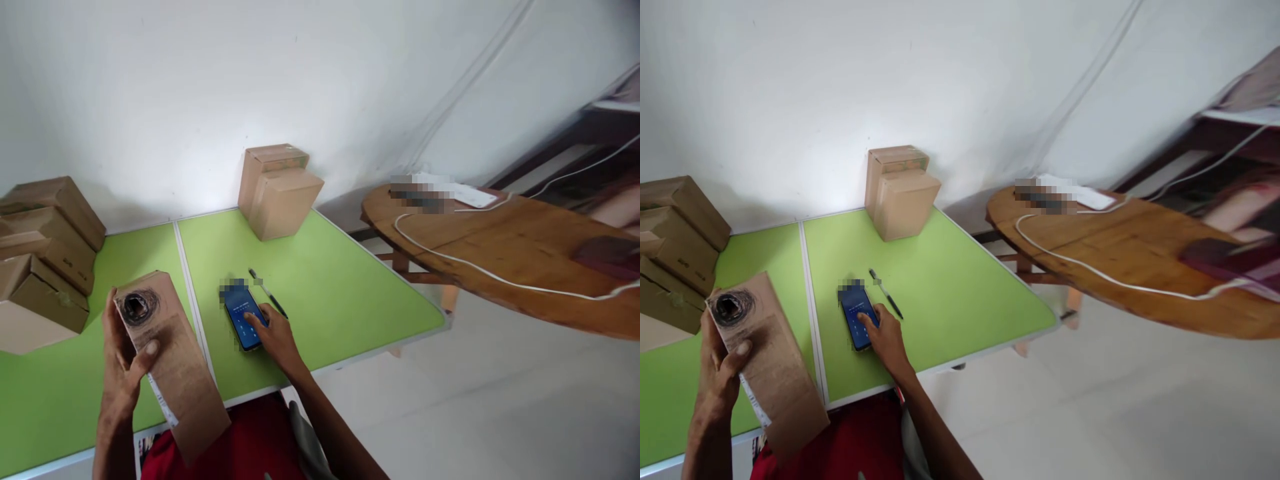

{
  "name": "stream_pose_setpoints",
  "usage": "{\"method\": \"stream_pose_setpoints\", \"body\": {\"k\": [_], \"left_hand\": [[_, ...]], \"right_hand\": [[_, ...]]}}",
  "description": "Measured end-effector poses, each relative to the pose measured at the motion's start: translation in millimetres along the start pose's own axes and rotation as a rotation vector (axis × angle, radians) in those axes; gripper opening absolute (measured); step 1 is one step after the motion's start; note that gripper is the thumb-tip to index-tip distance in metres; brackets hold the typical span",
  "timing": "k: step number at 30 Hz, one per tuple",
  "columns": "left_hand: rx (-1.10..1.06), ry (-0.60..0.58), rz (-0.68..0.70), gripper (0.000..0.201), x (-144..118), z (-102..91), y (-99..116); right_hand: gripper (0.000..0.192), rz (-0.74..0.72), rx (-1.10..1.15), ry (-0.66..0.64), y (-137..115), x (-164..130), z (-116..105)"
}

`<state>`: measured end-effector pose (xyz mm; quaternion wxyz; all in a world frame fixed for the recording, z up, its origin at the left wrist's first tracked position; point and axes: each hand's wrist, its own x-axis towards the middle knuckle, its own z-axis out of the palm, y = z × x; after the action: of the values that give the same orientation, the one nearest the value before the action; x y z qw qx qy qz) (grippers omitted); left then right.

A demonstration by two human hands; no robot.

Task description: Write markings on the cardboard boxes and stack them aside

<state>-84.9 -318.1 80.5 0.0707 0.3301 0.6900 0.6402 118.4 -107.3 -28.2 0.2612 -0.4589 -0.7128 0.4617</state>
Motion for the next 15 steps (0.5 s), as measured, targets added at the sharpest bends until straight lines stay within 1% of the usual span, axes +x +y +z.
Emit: {"method": "stream_pose_setpoints", "body": {"k": [4,8,11,12,13,14,15], "left_hand": [[-0.032,-0.006,-0.043,0.130,-2.4,2.0,2.1],[-0.055,-0.016,-0.085,0.131,-4.3,0.9,0.1],[-0.030,-0.006,-0.077,0.127,-3.9,-1.2,-7.0],[-0.012,-0.002,-0.063,0.126,-3.1,-1.4,-10.5],[0.011,0.000,-0.048,0.125,-2.0,-1.0,-14.4],[0.035,0.001,-0.034,0.123,-0.7,-0.1,-18.5],[0.060,-0.001,-0.025,0.118,0.5,1.3,-22.4]], "right_hand": [[0.025,-0.005,-0.229,0.044,2.1,-4.9,-0.5],[0.023,-0.007,-0.429,0.061,-1.2,-10.0,0.1],[0.026,-0.020,-0.535,0.074,-8.9,-12.4,-1.2],[0.030,-0.036,-0.561,0.078,-11.8,-14.0,-0.5],[0.039,-0.083,-0.584,0.073,-14.6,-16.6,1.6],[0.053,-0.171,-0.599,0.053,-16.9,-20.3,5.4],[0.068,-0.303,-0.604,0.014,-18.5,-25.0,11.3]]}}
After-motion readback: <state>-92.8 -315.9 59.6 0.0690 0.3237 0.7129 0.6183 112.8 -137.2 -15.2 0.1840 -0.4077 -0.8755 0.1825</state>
